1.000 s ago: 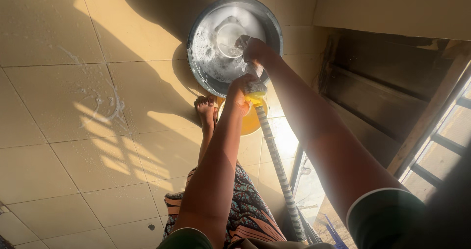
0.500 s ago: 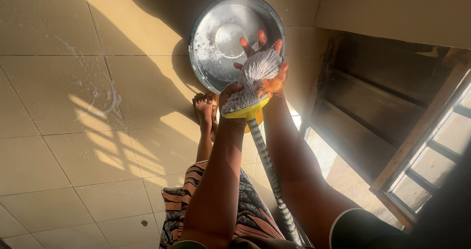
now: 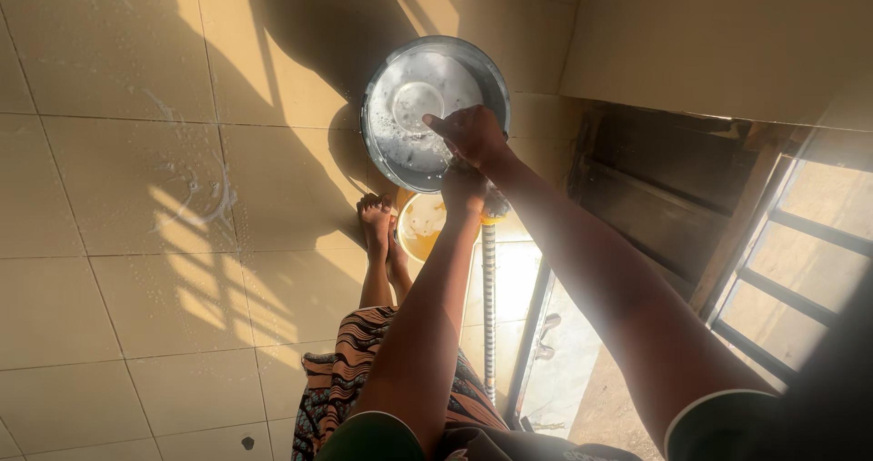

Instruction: The person dips a mop into a bucket of soapy water, wrings it out by hand, and mops the tiled floor of a balcony, moving around an air conditioning unit.

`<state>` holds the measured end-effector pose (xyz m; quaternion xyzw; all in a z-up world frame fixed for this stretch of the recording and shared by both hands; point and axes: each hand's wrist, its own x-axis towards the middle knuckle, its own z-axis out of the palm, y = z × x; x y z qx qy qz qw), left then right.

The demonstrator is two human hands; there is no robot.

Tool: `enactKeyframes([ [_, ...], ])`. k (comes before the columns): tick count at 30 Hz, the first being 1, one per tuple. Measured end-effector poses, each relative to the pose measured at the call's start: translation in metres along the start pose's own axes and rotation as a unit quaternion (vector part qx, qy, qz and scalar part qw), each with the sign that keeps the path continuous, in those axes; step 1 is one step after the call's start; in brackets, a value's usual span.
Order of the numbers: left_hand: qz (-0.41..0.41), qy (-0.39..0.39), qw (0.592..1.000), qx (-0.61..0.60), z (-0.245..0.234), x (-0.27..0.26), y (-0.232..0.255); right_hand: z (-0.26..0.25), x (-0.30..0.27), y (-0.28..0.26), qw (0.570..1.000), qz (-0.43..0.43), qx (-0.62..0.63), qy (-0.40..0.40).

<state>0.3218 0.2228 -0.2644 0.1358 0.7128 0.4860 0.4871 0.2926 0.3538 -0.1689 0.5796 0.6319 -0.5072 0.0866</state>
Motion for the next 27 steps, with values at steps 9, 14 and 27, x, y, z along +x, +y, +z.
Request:
enactKeyframes([
  [9,-0.014,0.031,0.988,0.154,-0.013,0.010,0.036,0.010,0.023,0.007,0.994,0.005,0.012,0.106],
  [14,0.001,0.044,0.989,0.140,-0.020,0.007,0.033,0.019,0.018,0.002,0.993,0.025,0.005,0.116],
  [27,-0.027,0.043,0.999,-0.003,-0.015,-0.015,0.028,0.017,-0.001,0.015,0.991,0.099,0.082,0.044],
])
